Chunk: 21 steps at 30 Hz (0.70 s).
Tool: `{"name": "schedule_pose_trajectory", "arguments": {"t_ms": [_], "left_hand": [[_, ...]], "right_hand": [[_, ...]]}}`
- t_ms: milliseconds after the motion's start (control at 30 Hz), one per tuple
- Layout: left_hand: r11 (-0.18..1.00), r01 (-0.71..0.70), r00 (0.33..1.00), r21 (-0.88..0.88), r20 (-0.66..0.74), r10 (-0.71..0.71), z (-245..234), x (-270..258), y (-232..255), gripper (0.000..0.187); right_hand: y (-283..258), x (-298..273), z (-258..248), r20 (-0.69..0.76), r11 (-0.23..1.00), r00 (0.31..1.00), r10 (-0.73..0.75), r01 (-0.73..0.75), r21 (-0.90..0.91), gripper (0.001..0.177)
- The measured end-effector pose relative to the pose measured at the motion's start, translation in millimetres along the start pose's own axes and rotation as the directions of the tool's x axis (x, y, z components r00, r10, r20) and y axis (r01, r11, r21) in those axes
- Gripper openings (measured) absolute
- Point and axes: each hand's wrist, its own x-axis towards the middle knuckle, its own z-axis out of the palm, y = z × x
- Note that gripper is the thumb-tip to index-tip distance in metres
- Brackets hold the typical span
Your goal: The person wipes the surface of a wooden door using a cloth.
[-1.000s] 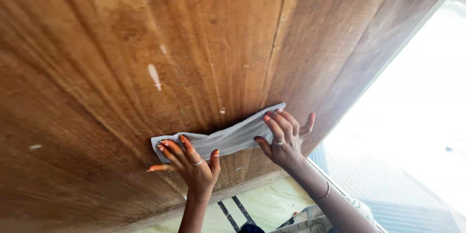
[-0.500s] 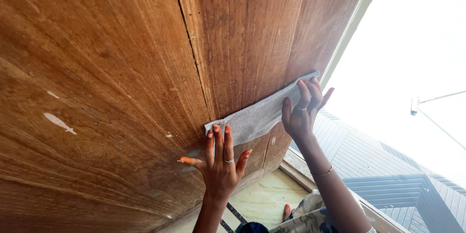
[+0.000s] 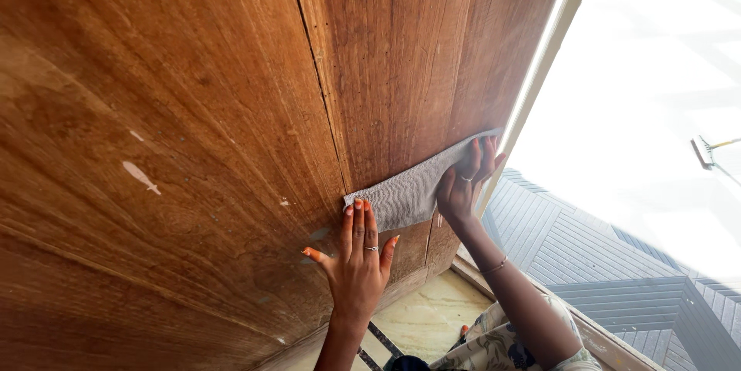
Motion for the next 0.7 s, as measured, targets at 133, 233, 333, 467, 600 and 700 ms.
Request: {"name": "schedule_pose_trajectory", "arguments": {"t_ms": [133, 233, 333, 467, 600, 700], "left_hand": [[0.997, 0.046, 0.996, 0.056, 0.08, -0.05, 4.8, -25.7, -15.2, 0.078], [0.991, 0.077, 0.987, 0.106, 0.131, -0.09, 15.4, -53.1, -32.8, 0.081], [0.98, 0.082, 0.971, 0.182, 0.208, -0.12, 34.1, -91.9, -48.8, 0.08], [0.968, 0.053, 0.952, 0.245, 0.28, -0.123, 69.0, -153.5, -56.5, 0.076], [0.975, 0.172, 0.848, 0.14, 0.482, -0.219, 84.4, -209.8, -43.7, 0.075], [0.962, 0.163, 0.569, 0.221, 0.775, -0.274, 82.0, -236.8, -34.1, 0.079]], "right_hand": [[-21.9, -29.3, 11.2, 0.056, 0.999, 0.998, -0.024, 0.023, 0.029, 0.076], [-28.8, -60.7, 13.8, 0.135, 0.994, 0.986, -0.095, 0.087, 0.06, 0.082], [-18.9, -98.0, 22.5, 0.204, 0.988, 0.966, -0.157, 0.153, 0.035, 0.088], [5.0, -146.8, 28.2, 0.277, 0.955, 0.921, -0.273, 0.295, -0.038, 0.097], [-3.2, -180.7, 0.9, 0.436, 0.916, 0.835, -0.335, 0.396, -0.055, 0.098], [-17.9, -198.7, -26.4, 0.771, 0.883, 0.59, -0.24, 0.463, -0.079, 0.09]]}}
